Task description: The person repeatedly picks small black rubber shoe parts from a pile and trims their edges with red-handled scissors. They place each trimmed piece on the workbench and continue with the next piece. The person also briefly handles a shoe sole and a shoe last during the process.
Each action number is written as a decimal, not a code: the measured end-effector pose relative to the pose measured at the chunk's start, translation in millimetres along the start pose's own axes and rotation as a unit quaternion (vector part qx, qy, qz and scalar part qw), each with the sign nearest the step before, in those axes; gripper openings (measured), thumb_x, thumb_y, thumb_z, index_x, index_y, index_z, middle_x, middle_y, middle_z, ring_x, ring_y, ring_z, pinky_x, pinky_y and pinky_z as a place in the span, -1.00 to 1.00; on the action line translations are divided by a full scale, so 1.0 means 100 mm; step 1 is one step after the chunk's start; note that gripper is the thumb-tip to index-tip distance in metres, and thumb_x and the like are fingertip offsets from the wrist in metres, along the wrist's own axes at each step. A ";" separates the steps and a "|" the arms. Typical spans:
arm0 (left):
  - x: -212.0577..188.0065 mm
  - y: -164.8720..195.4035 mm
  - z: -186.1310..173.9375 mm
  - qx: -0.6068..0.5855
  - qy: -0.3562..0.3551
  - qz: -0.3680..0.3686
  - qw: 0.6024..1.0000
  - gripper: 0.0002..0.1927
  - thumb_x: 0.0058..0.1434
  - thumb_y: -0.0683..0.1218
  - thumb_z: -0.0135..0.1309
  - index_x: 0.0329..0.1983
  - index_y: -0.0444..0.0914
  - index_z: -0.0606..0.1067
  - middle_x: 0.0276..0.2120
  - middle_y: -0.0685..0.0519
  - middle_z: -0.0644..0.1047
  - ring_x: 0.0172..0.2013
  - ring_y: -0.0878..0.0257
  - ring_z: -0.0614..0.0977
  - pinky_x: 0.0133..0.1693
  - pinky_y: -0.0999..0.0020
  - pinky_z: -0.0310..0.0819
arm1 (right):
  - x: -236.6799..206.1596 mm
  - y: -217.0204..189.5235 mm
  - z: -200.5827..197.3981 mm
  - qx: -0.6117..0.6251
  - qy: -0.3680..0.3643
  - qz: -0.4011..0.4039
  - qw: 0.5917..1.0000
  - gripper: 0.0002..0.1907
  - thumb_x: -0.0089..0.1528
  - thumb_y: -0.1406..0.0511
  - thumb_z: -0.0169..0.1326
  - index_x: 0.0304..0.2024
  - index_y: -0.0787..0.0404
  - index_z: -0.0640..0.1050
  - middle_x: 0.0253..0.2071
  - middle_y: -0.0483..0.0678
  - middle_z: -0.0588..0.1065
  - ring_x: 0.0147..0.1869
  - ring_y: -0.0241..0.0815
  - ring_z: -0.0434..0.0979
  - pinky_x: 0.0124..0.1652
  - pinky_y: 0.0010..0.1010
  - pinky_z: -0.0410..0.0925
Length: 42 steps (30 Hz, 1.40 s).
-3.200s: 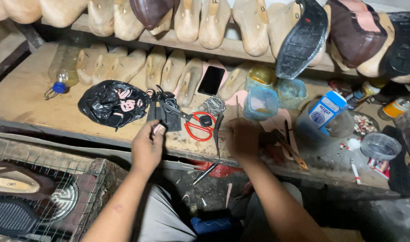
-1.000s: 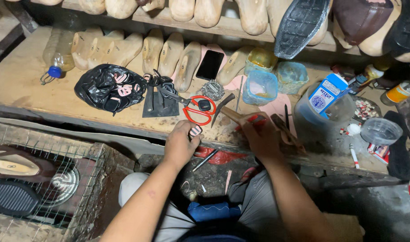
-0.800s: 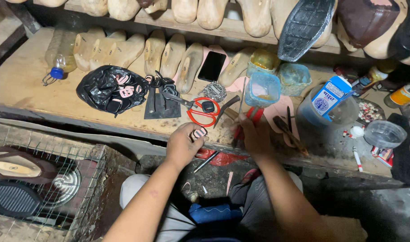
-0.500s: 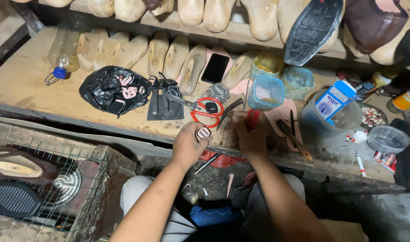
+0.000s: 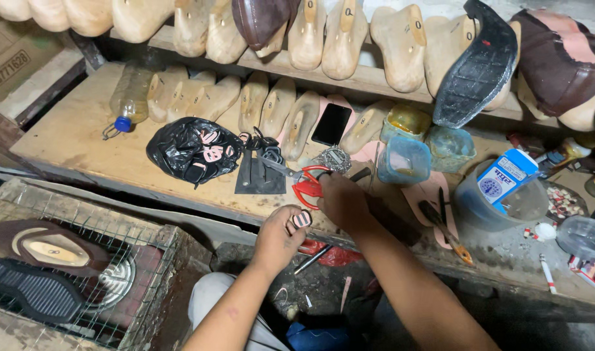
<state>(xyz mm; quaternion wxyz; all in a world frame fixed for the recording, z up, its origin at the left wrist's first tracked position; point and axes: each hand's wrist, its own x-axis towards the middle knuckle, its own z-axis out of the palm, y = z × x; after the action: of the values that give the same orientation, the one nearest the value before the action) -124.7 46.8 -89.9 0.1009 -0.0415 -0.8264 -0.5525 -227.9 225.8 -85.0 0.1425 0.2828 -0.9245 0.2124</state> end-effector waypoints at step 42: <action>-0.01 -0.06 0.07 0.078 0.026 0.065 0.995 -0.78 0.12 -0.13 0.24 -0.17 -0.27 0.63 -0.02 -0.02 0.64 -0.11 0.02 0.67 -0.09 0.28 0.54 | -0.97 0.04 -0.12 0.556 0.076 0.295 0.774 -0.71 0.28 0.28 0.17 0.01 0.27 0.55 -0.22 -0.04 0.60 -0.18 -0.24 0.63 -0.15 -0.44 0.49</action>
<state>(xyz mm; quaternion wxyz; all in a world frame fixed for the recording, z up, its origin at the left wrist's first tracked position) -126.0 51.2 -97.9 0.1608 -0.0727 -0.8595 -0.4797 -151.3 279.7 -112.9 -0.0397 0.0092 -0.6696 0.7416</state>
